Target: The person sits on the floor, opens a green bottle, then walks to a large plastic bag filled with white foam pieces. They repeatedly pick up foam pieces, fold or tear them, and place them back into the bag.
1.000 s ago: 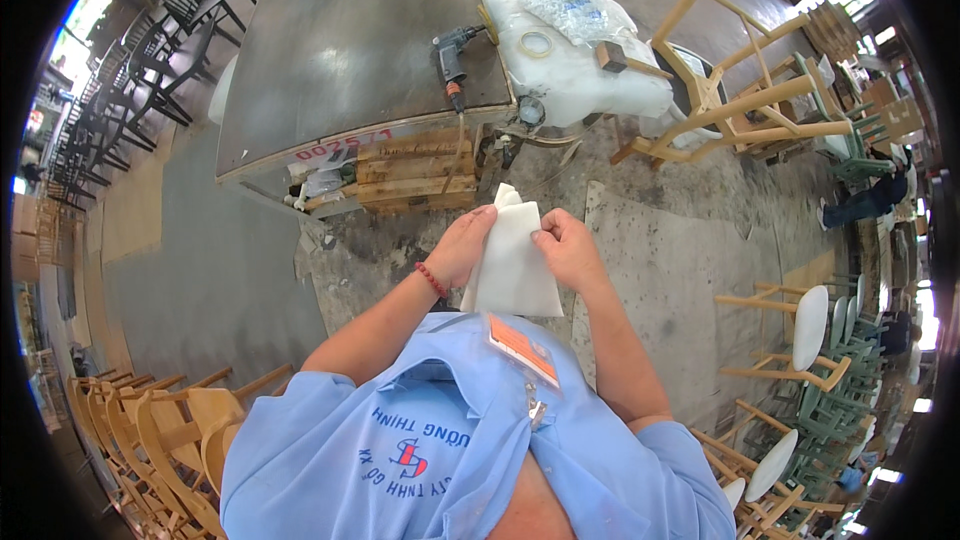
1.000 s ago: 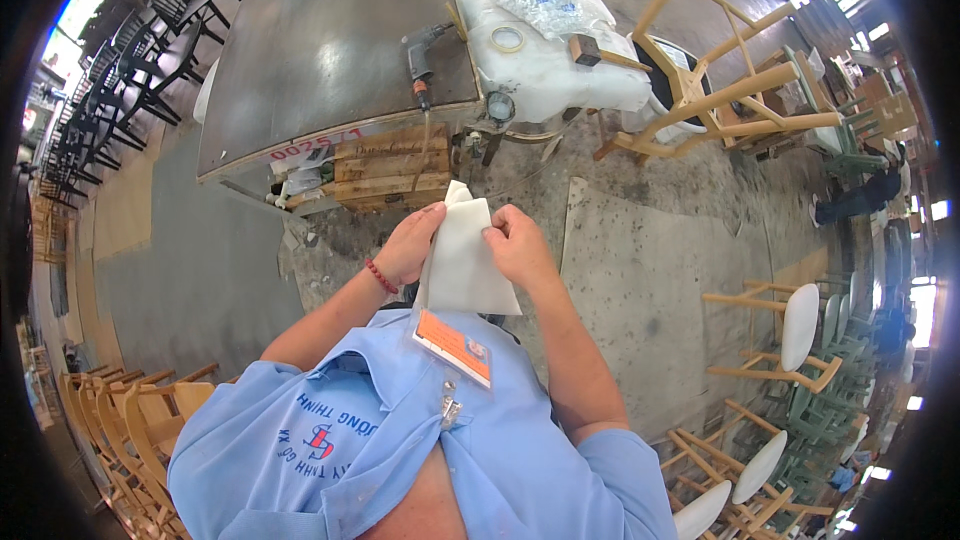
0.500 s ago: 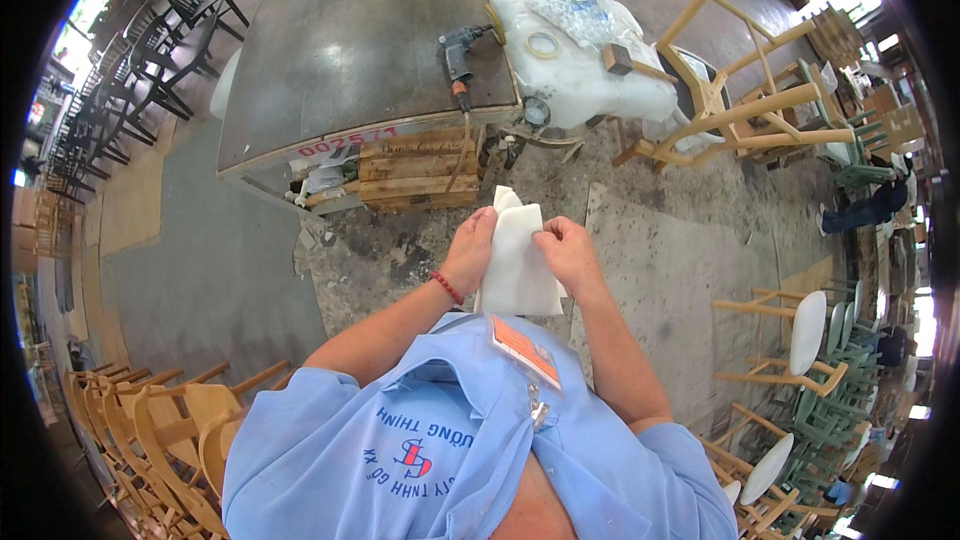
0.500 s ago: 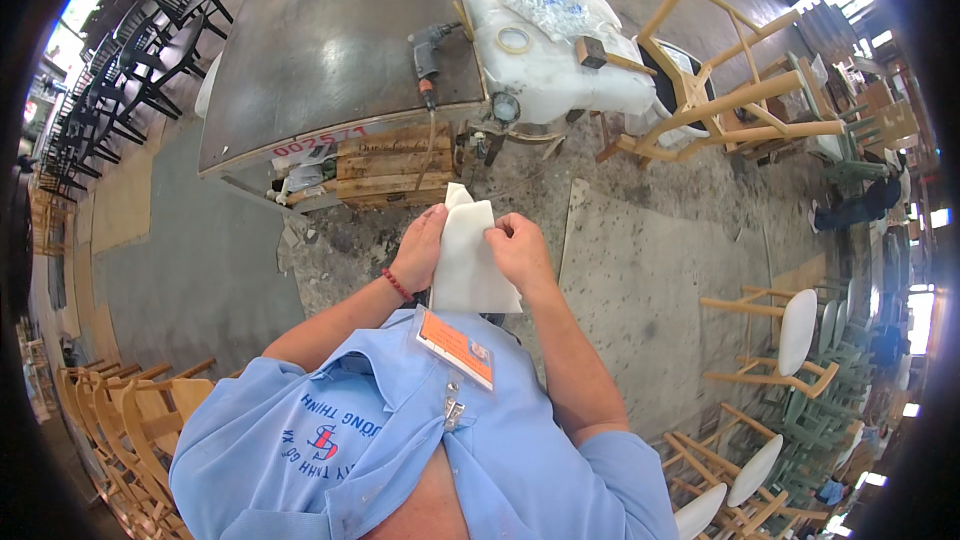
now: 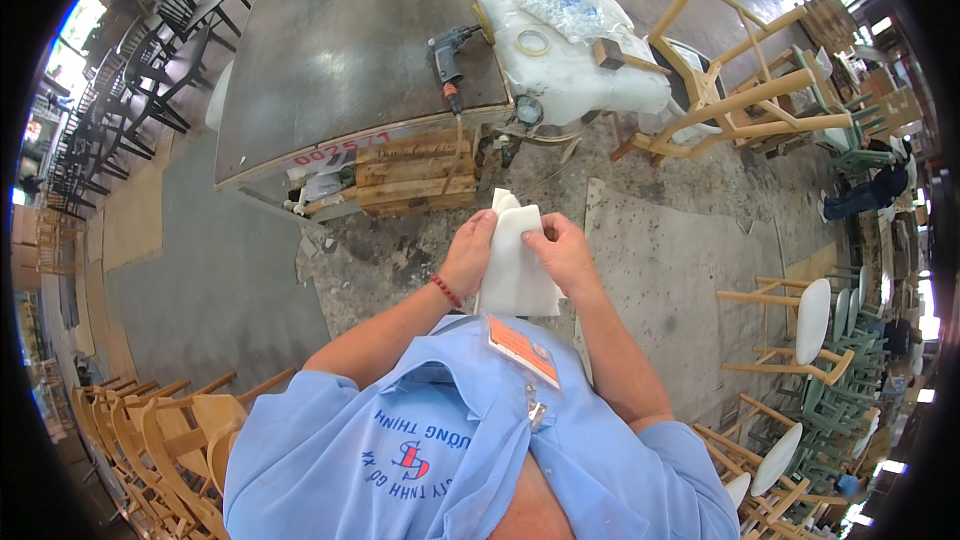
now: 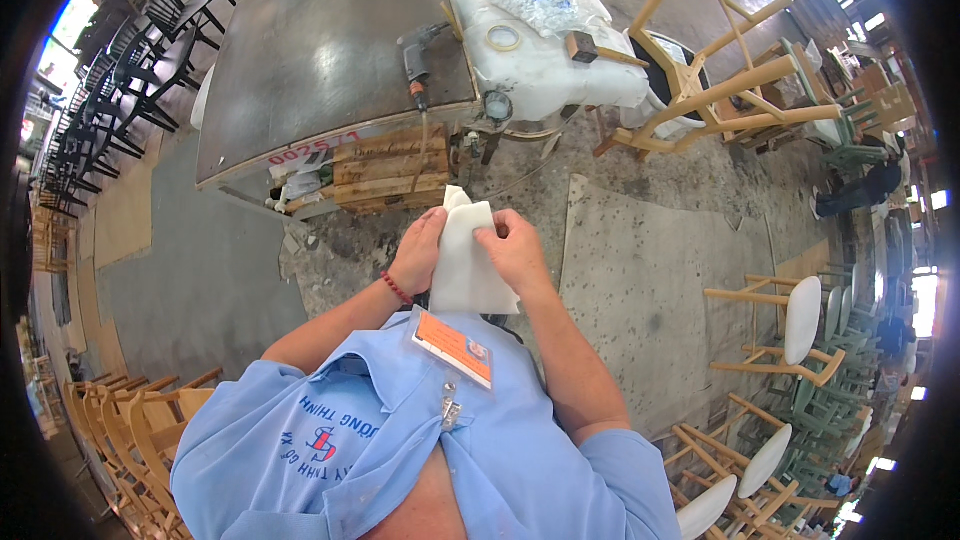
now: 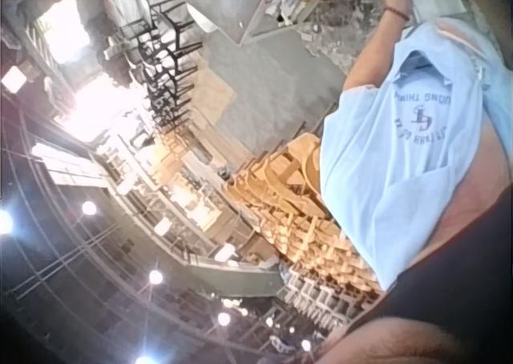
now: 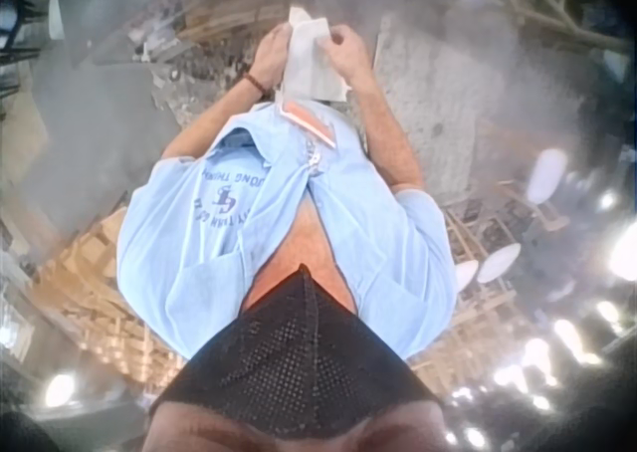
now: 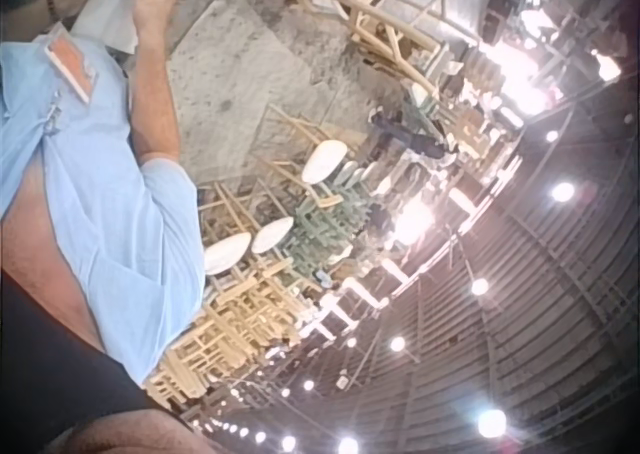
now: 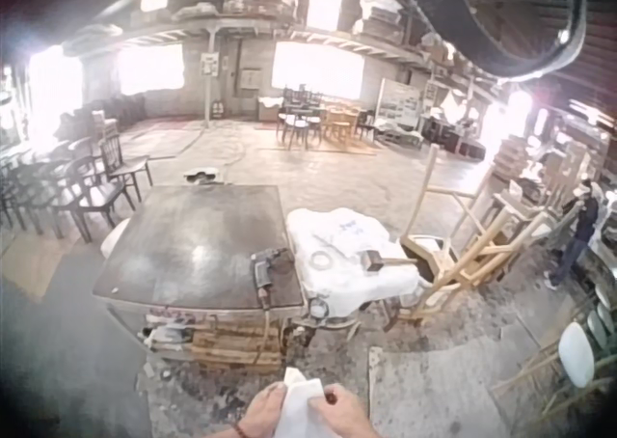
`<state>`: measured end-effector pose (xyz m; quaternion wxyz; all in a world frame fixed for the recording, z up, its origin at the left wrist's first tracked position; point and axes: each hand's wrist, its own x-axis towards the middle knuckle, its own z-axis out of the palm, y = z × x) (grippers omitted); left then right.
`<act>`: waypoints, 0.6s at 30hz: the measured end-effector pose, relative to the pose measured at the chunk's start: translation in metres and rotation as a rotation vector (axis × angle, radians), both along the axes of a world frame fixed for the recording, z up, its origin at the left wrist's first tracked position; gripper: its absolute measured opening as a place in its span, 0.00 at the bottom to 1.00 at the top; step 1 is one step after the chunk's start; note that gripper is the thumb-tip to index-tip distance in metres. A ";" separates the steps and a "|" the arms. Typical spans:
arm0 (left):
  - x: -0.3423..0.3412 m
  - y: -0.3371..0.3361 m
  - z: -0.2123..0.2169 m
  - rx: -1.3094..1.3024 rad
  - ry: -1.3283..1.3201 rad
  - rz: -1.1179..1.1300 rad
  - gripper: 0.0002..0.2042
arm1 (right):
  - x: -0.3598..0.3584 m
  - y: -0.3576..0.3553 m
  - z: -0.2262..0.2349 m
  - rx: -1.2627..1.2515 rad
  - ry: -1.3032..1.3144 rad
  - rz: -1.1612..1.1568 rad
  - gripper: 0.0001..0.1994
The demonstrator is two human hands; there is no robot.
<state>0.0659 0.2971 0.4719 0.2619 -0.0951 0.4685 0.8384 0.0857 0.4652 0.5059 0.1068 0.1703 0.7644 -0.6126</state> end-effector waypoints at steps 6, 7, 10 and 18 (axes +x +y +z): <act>-0.009 -0.006 0.015 0.134 -0.170 -0.093 0.16 | -0.004 0.011 -0.001 -0.052 -0.002 0.132 0.14; -0.012 -0.010 0.015 0.181 -0.205 -0.122 0.16 | -0.006 0.010 0.004 -0.074 -0.040 0.138 0.14; -0.017 -0.018 0.014 0.153 -0.224 -0.156 0.16 | -0.008 0.008 0.025 -0.116 -0.120 0.157 0.14; -0.016 -0.014 0.004 0.032 -0.059 -0.099 0.14 | -0.015 0.014 0.033 -0.135 -0.161 0.242 0.15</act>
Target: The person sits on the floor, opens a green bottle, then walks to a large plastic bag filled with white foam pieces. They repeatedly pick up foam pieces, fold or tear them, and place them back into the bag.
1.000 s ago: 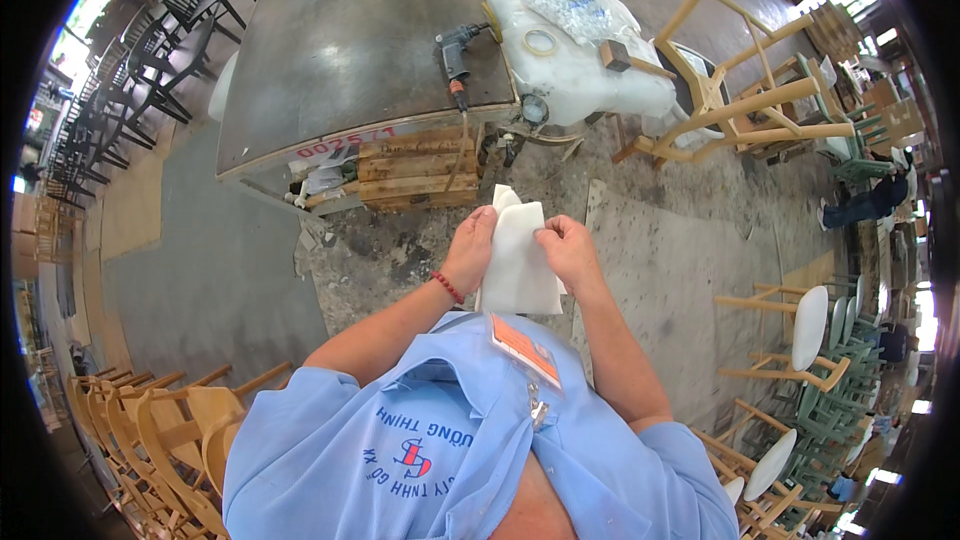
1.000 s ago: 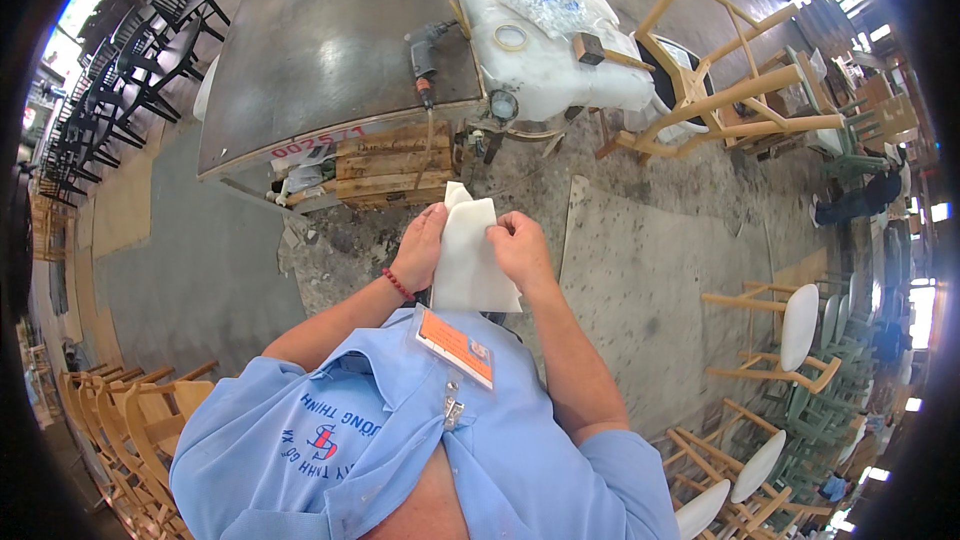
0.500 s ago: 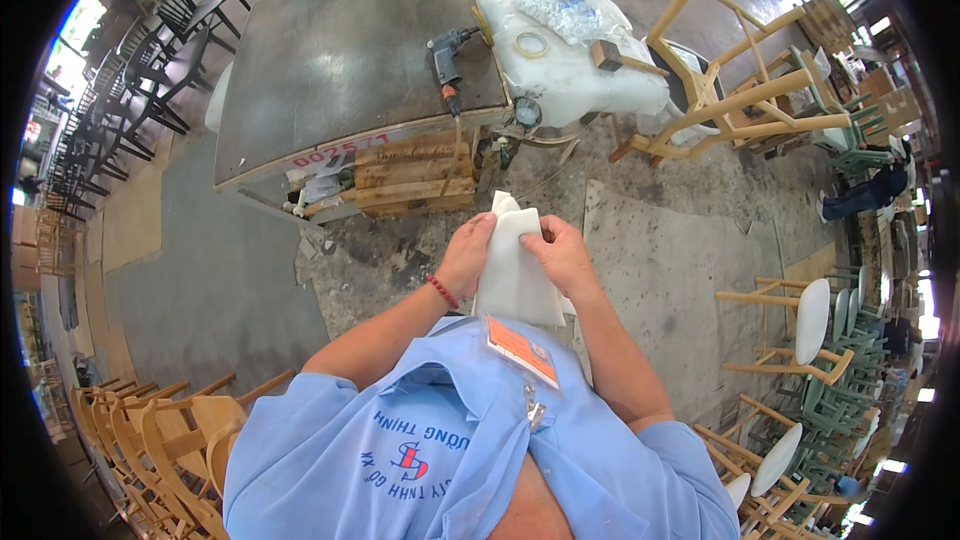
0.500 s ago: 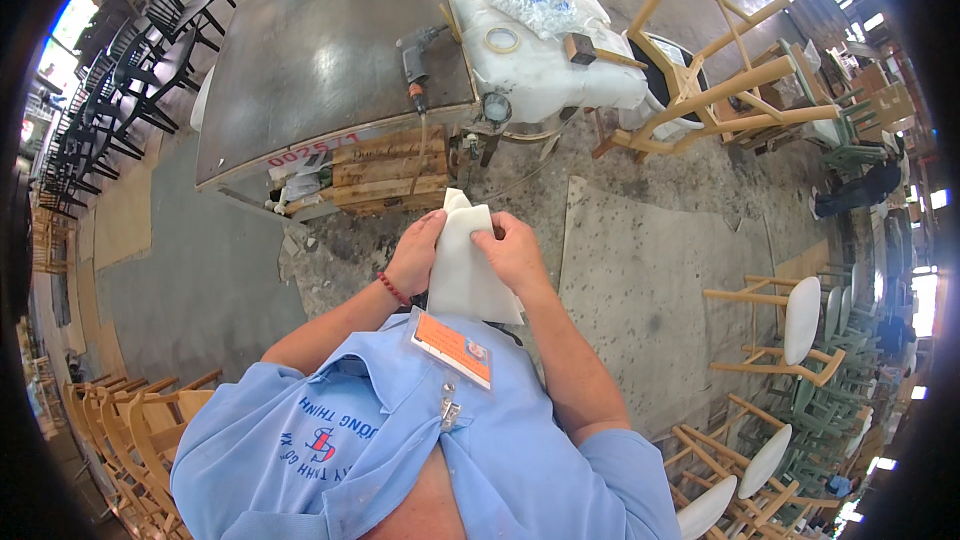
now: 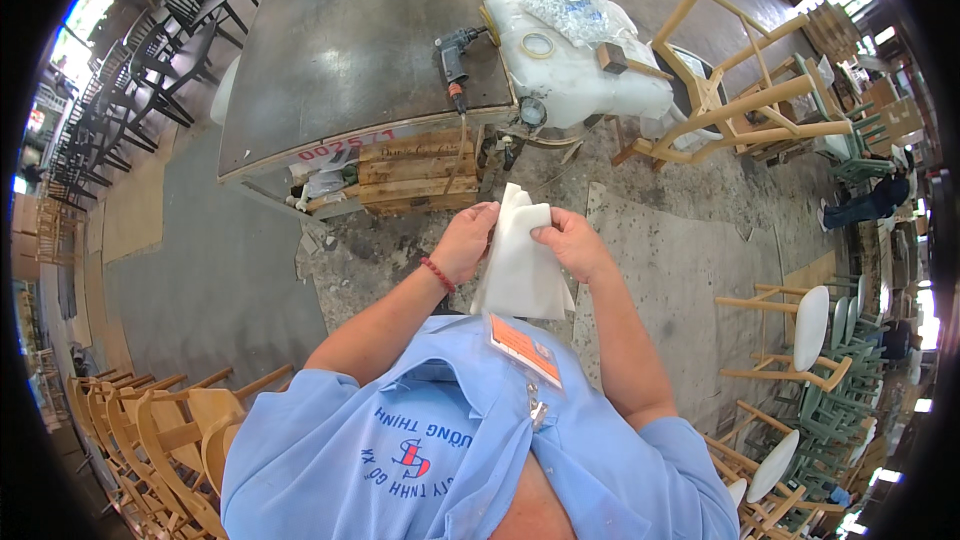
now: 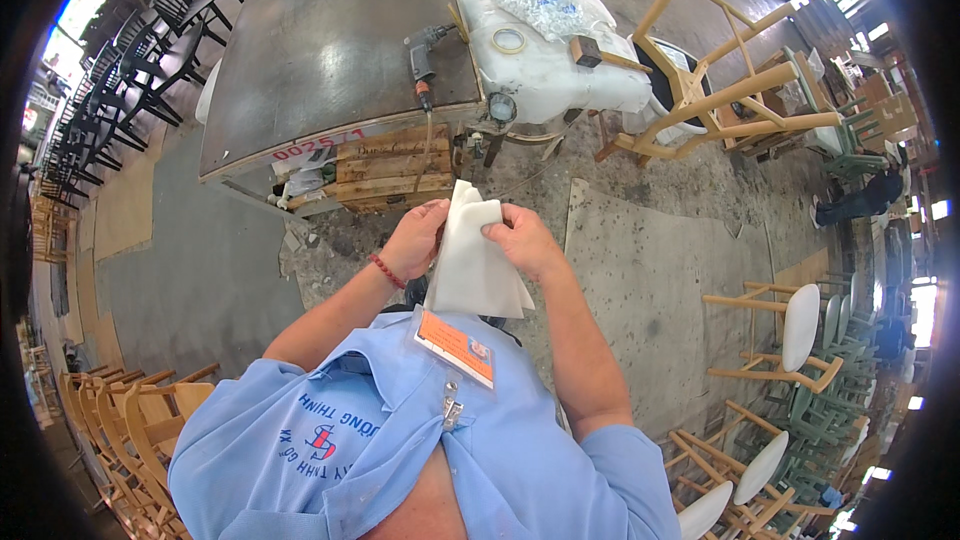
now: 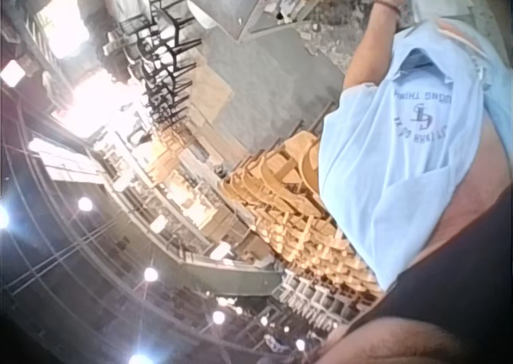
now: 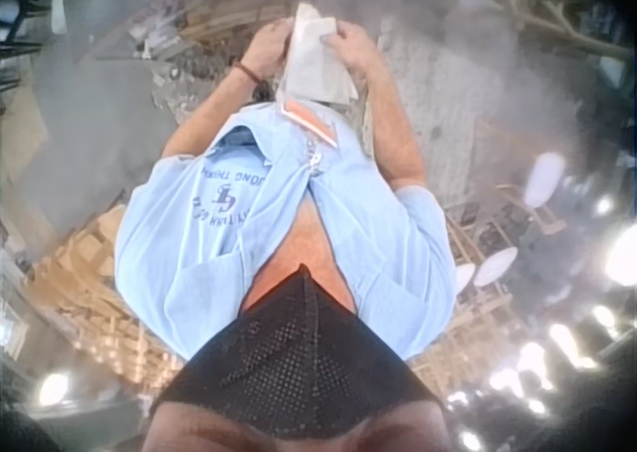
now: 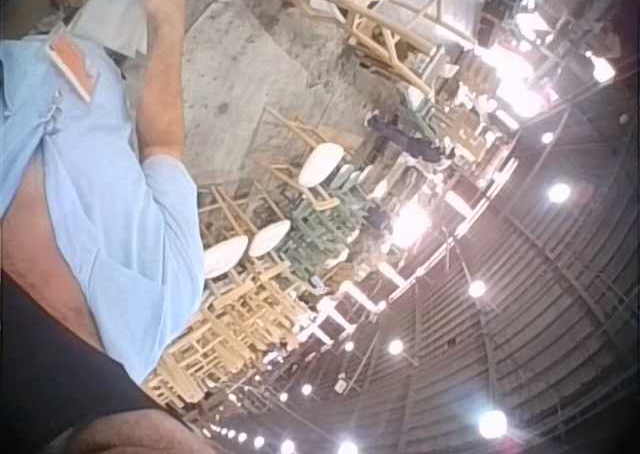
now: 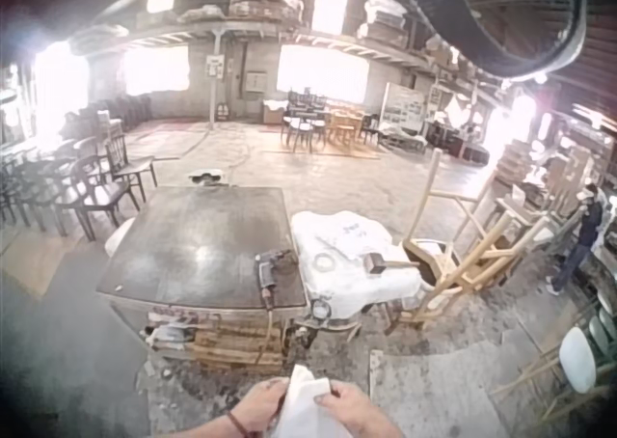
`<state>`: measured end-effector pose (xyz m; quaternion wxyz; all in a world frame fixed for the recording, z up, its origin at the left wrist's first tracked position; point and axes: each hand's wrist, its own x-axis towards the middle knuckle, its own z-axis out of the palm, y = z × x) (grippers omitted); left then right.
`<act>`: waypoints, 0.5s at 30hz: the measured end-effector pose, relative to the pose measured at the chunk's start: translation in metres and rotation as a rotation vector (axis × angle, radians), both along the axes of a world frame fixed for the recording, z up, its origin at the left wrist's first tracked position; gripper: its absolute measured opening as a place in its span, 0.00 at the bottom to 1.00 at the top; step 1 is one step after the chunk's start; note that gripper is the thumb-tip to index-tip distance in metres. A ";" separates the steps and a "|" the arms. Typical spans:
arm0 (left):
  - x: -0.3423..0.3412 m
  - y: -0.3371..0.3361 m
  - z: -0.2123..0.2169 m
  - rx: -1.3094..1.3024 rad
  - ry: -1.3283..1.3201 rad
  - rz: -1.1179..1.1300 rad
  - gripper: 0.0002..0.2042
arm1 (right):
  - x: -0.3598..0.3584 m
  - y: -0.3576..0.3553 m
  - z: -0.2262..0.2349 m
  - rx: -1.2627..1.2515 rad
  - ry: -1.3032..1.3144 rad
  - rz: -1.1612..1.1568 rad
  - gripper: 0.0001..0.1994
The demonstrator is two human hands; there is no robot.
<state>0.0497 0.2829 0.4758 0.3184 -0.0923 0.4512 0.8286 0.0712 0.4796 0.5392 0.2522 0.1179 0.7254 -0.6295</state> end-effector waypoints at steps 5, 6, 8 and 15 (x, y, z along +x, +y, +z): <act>-0.001 0.005 0.010 0.023 0.040 -0.019 0.14 | -0.001 0.006 -0.007 -0.087 0.025 -0.018 0.14; 0.000 0.007 0.016 0.064 0.005 -0.024 0.14 | 0.000 0.009 -0.008 -0.100 0.024 -0.039 0.14; 0.002 0.002 0.014 0.087 0.010 0.002 0.13 | -0.001 0.006 -0.004 -0.089 0.043 -0.020 0.14; 0.002 0.002 0.012 0.000 0.159 0.046 0.12 | -0.002 0.005 0.002 -0.067 0.032 0.016 0.14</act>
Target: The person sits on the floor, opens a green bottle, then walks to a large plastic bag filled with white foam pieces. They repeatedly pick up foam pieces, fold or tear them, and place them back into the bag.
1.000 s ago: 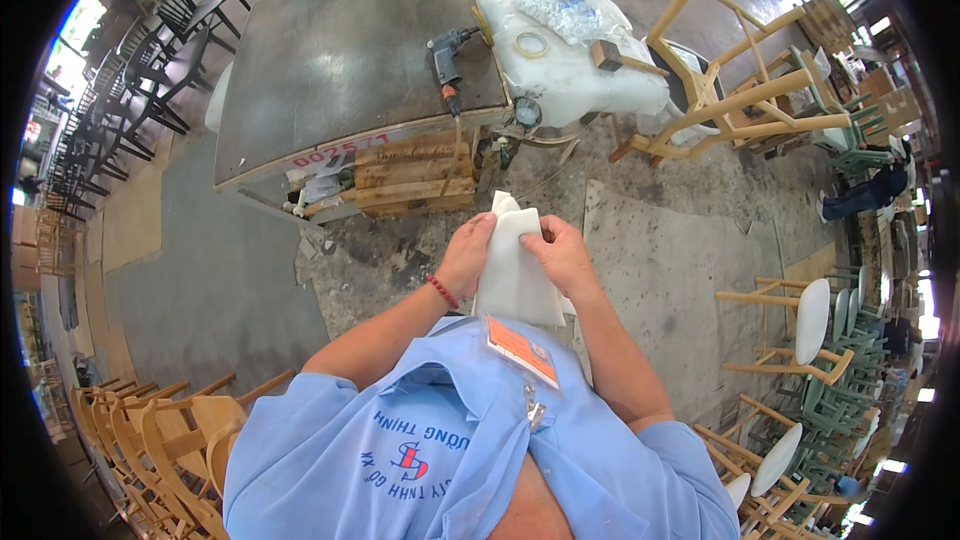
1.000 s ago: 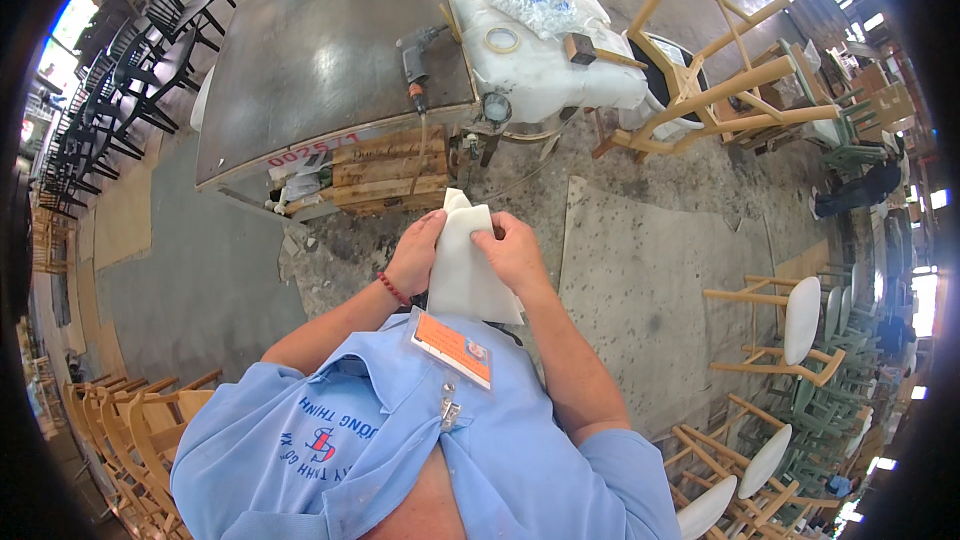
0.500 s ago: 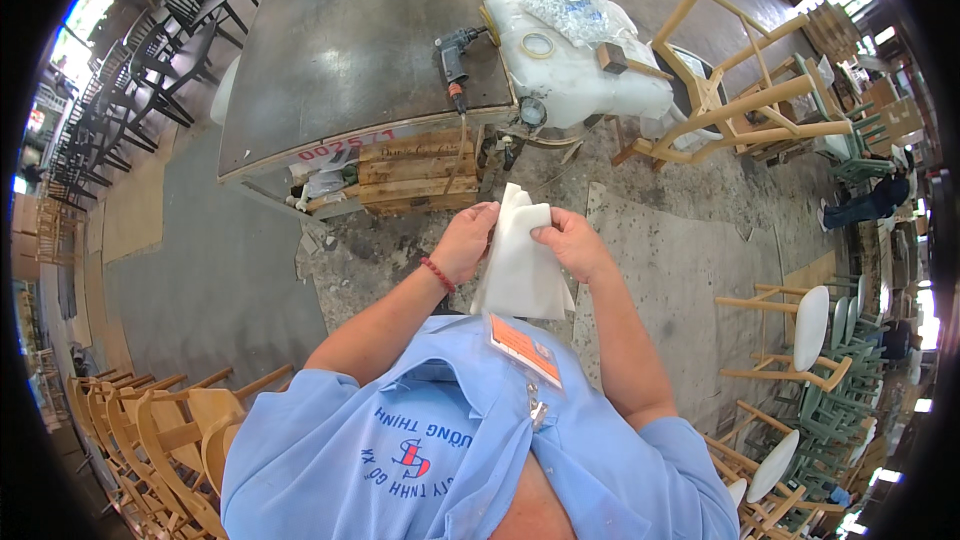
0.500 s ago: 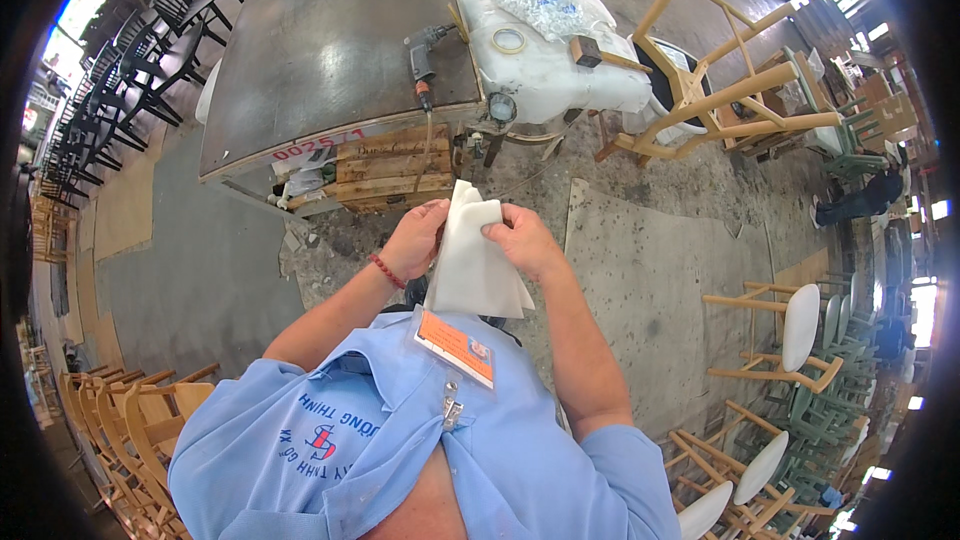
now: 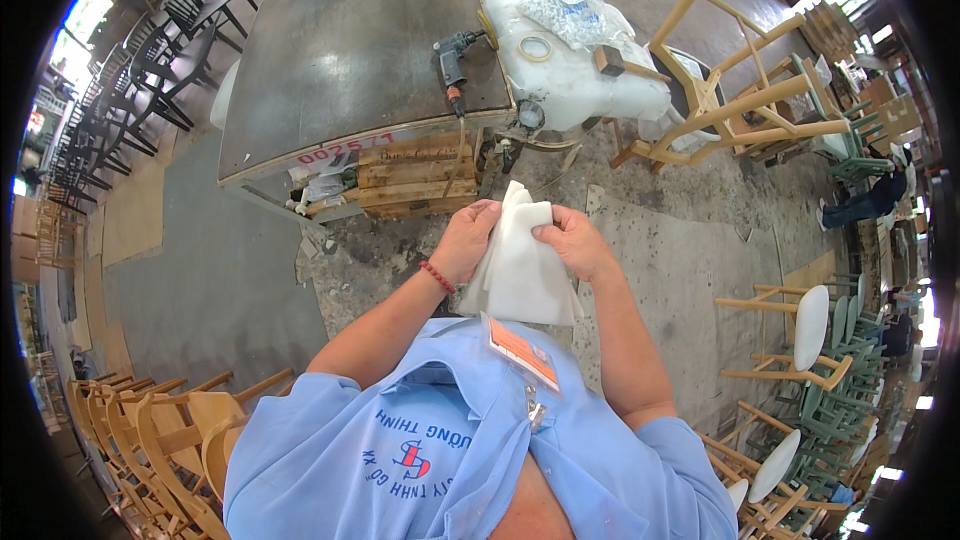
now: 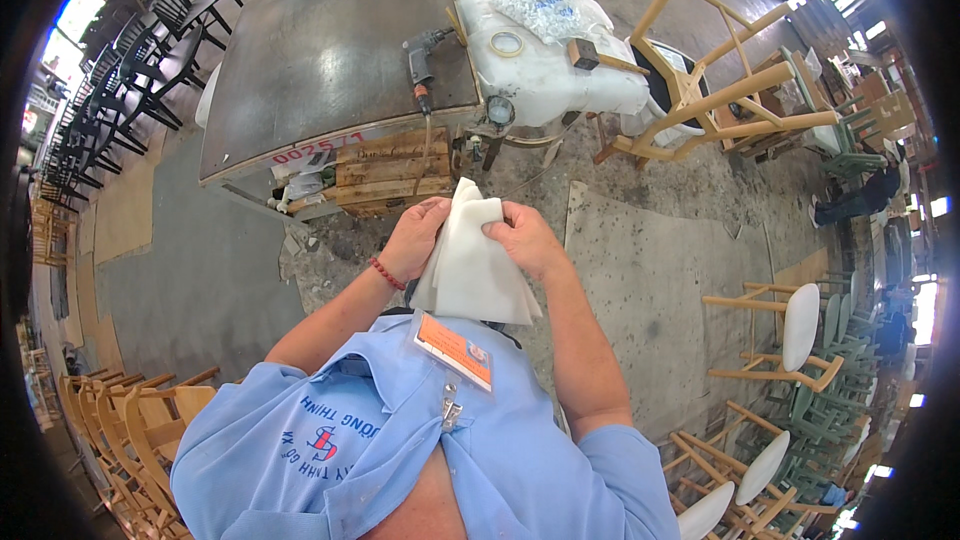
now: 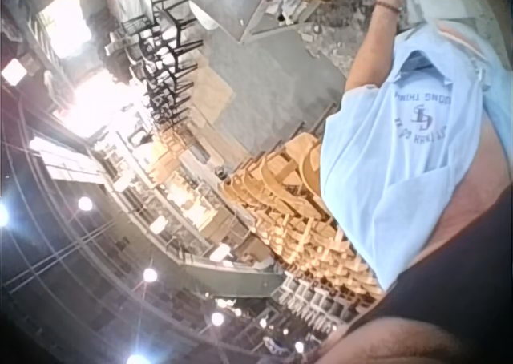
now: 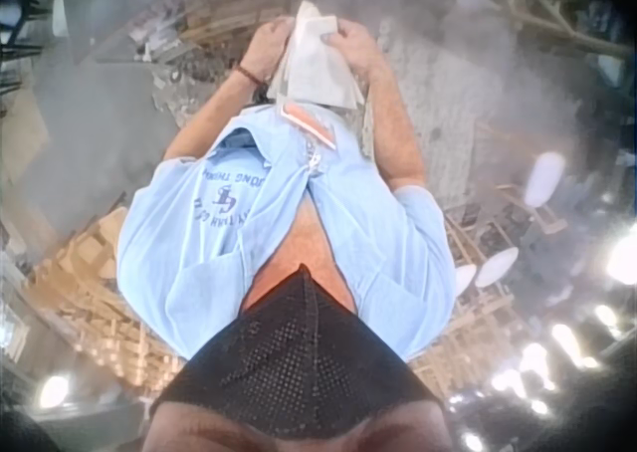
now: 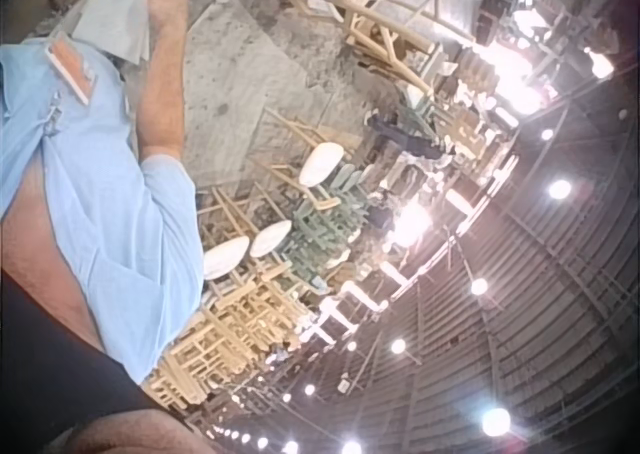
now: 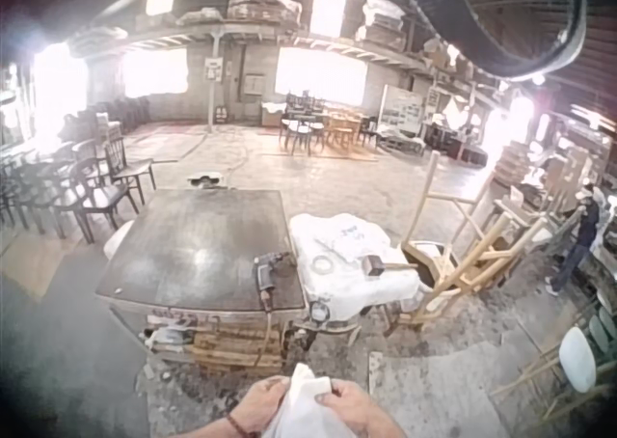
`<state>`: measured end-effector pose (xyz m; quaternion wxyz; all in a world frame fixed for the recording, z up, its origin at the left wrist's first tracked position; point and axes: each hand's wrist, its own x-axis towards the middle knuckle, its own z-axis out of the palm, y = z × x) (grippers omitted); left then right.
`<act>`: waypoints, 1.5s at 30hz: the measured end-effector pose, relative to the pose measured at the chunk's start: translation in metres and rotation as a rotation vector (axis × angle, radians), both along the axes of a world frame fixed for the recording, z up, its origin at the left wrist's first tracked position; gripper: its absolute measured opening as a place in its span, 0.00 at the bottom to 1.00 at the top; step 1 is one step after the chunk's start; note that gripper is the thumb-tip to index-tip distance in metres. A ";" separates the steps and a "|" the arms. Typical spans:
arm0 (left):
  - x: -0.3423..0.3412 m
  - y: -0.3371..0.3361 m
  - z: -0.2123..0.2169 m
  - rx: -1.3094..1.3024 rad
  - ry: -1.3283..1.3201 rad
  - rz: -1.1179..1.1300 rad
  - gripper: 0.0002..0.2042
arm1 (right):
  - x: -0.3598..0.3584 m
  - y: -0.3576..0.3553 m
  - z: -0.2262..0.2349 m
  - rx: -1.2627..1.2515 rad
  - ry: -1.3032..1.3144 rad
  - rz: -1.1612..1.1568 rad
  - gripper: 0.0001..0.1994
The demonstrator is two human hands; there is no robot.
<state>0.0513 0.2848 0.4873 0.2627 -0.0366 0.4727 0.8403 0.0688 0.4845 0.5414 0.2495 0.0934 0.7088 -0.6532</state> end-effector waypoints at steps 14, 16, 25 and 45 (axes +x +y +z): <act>0.004 0.007 0.002 -0.085 0.052 0.072 0.13 | 0.003 -0.003 0.003 -0.076 0.039 -0.098 0.13; 0.003 0.009 0.003 -0.171 0.108 0.105 0.13 | 0.004 -0.003 0.002 -0.093 0.041 -0.114 0.13; 0.007 0.015 0.017 -0.071 0.041 0.167 0.14 | 0.004 -0.006 -0.002 0.022 0.122 -0.146 0.10; -0.001 0.009 0.039 -0.068 0.359 -0.169 0.09 | 0.007 0.005 0.010 -0.173 0.288 0.004 0.13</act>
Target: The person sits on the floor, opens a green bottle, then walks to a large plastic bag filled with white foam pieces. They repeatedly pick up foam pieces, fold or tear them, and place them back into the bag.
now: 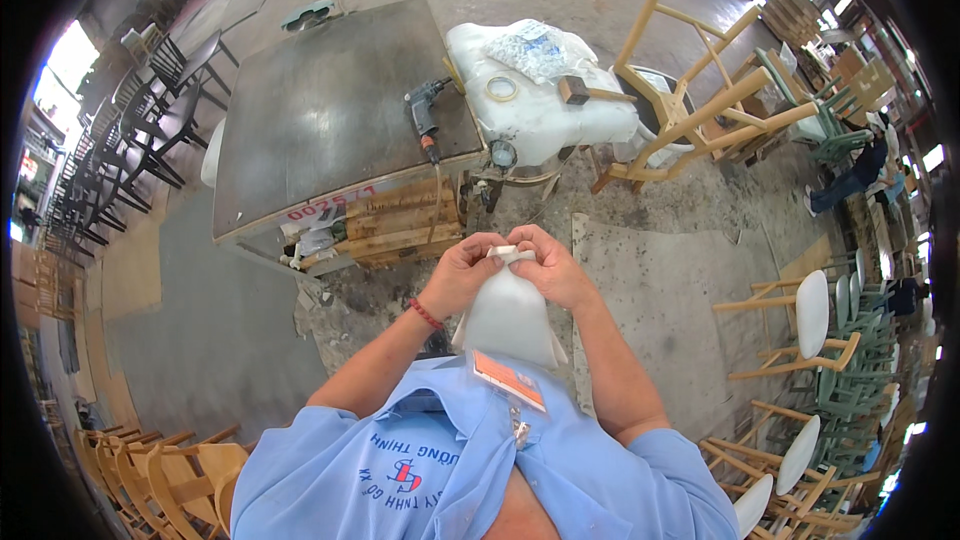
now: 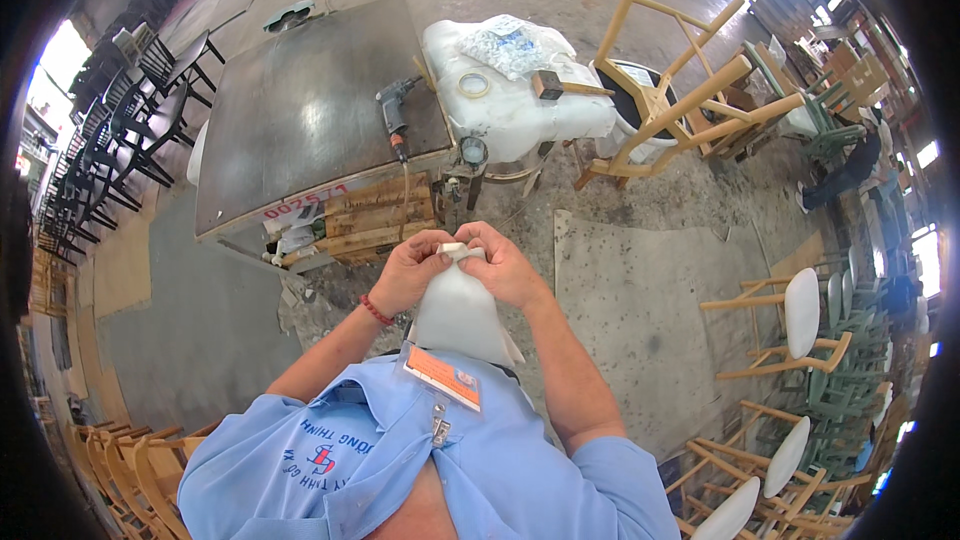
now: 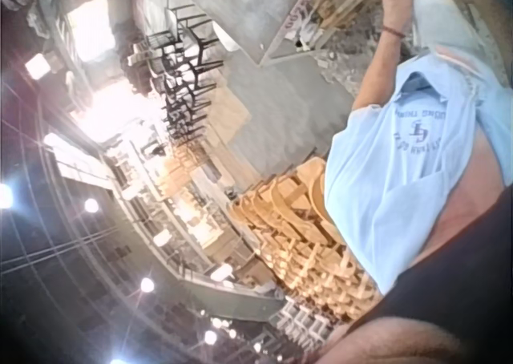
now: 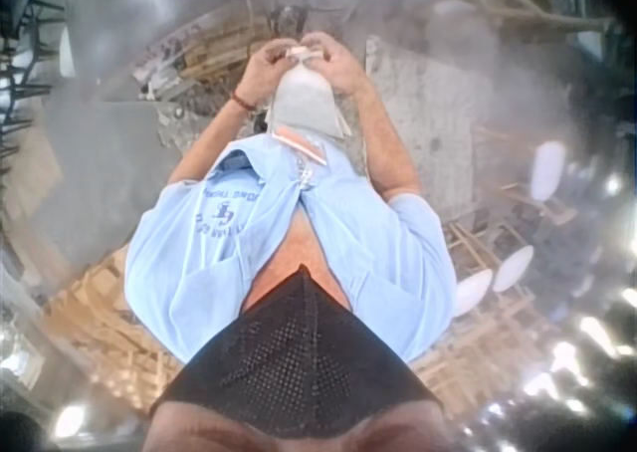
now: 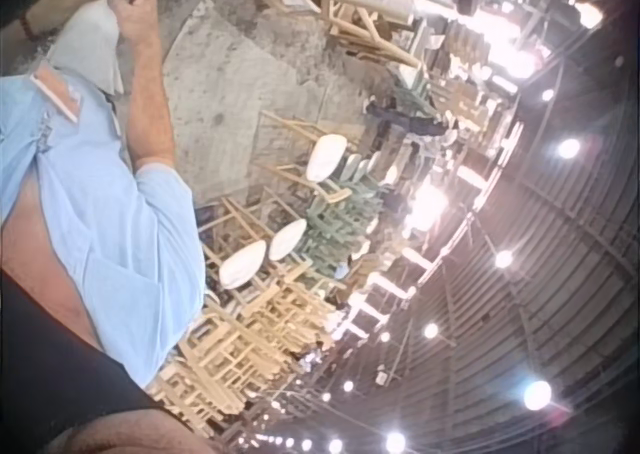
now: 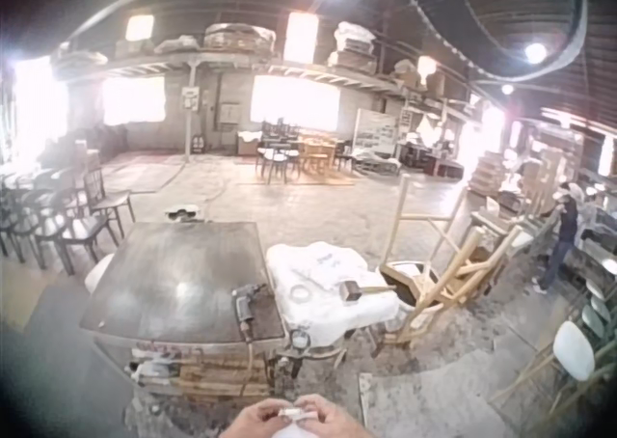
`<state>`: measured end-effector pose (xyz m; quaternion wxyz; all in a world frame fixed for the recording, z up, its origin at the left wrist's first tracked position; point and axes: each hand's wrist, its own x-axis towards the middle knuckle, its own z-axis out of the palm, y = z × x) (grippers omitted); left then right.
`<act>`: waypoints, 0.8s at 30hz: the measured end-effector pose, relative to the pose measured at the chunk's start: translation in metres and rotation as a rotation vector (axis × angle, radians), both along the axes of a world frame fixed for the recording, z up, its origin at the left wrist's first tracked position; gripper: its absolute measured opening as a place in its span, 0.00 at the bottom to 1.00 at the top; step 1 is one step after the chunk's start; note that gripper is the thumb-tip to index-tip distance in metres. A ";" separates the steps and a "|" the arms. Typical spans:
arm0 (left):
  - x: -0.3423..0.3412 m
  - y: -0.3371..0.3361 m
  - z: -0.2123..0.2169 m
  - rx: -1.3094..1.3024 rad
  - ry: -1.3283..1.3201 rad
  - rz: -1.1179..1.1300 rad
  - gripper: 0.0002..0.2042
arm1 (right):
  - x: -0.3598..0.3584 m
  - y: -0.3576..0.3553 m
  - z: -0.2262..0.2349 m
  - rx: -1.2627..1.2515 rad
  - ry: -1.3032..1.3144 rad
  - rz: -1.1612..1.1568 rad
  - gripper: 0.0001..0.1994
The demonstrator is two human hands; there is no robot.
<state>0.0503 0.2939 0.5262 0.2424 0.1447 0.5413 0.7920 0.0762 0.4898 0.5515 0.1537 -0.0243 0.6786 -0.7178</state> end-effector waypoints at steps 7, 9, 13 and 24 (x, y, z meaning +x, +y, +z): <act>-0.004 -0.001 -0.002 -0.011 -0.081 -0.008 0.08 | 0.005 -0.008 -0.004 -0.044 0.021 -0.121 0.09; -0.010 -0.006 0.002 0.065 -0.242 -0.091 0.07 | 0.006 -0.008 -0.008 0.009 0.064 -0.170 0.07; -0.009 -0.007 0.009 0.089 -0.324 -0.116 0.08 | 0.006 -0.008 -0.008 0.136 0.136 -0.194 0.06; -0.012 -0.005 0.009 -0.140 -0.324 -0.166 0.13 | 0.010 -0.003 -0.006 0.367 0.397 -0.171 0.08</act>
